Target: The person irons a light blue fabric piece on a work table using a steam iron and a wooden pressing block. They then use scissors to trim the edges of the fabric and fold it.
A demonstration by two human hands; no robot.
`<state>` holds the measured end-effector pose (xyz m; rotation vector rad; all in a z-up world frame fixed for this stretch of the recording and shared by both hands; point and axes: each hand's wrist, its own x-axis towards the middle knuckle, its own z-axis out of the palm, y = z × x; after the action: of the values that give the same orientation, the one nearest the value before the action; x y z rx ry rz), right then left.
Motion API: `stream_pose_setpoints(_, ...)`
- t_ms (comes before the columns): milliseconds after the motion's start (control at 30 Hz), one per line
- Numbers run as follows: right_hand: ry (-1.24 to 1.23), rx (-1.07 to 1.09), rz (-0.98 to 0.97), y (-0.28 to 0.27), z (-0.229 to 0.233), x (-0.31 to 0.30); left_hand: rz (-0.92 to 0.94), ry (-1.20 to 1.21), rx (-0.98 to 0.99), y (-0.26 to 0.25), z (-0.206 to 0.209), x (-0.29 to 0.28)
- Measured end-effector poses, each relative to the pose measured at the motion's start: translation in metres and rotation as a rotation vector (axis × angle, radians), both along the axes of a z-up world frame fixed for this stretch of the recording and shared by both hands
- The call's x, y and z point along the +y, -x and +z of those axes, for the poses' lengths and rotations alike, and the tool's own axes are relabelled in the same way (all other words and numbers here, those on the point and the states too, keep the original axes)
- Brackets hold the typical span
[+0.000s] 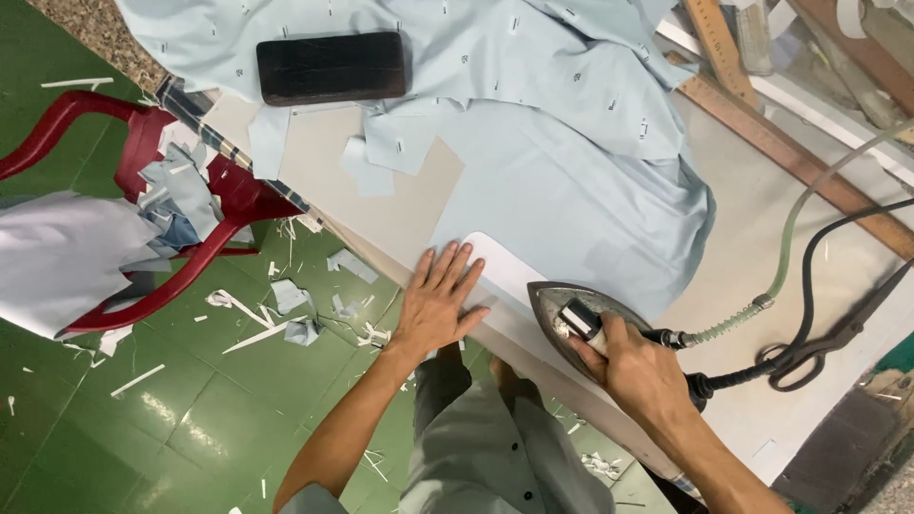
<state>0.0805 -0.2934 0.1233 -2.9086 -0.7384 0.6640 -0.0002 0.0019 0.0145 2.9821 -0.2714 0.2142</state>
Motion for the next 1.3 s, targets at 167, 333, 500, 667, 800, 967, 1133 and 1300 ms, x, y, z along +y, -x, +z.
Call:
stream_pose_setpoints(167, 0.010, -0.038, 0.013, -0.011, 0.015, 0.036, 0.067, 0.195, -0.206, -0.005, -0.007, 0.011)
stream_pose_setpoints(333, -0.012, -0.080, 0.067, -0.025, 0.018, 0.073, 0.070, 0.203, -0.198, -0.004, -0.009, 0.024)
stream_pose_setpoints(500, -0.053, -0.030, 0.120, -0.043, 0.024, 0.113, 0.108, 0.234, -0.190, -0.011, -0.011, 0.054)
stream_pose_setpoints(667, -0.067, -0.036, 0.195, -0.051, 0.025, 0.141, 0.209, 0.141, -0.274, -0.056, 0.008, 0.124)
stream_pose_setpoints(800, -0.029, -0.068, 0.249, -0.053, 0.020, 0.145, 0.291, -0.032, -0.409, -0.112, 0.027, 0.177)
stream_pose_setpoints(967, 0.019, -0.019, 0.244, -0.055, 0.011, 0.143, 0.305, 0.034, -0.150, -0.172, 0.020, 0.223)
stream_pose_setpoints(1133, -0.030, 0.034, 0.185, -0.060, 0.008, 0.143, 0.253, 0.076, 0.103, -0.183, 0.021, 0.236)
stream_pose_setpoints(1300, -0.140, 0.500, 0.171, -0.081, 0.037, 0.150, 0.286, 0.133, 0.017, -0.172, 0.016, 0.236)
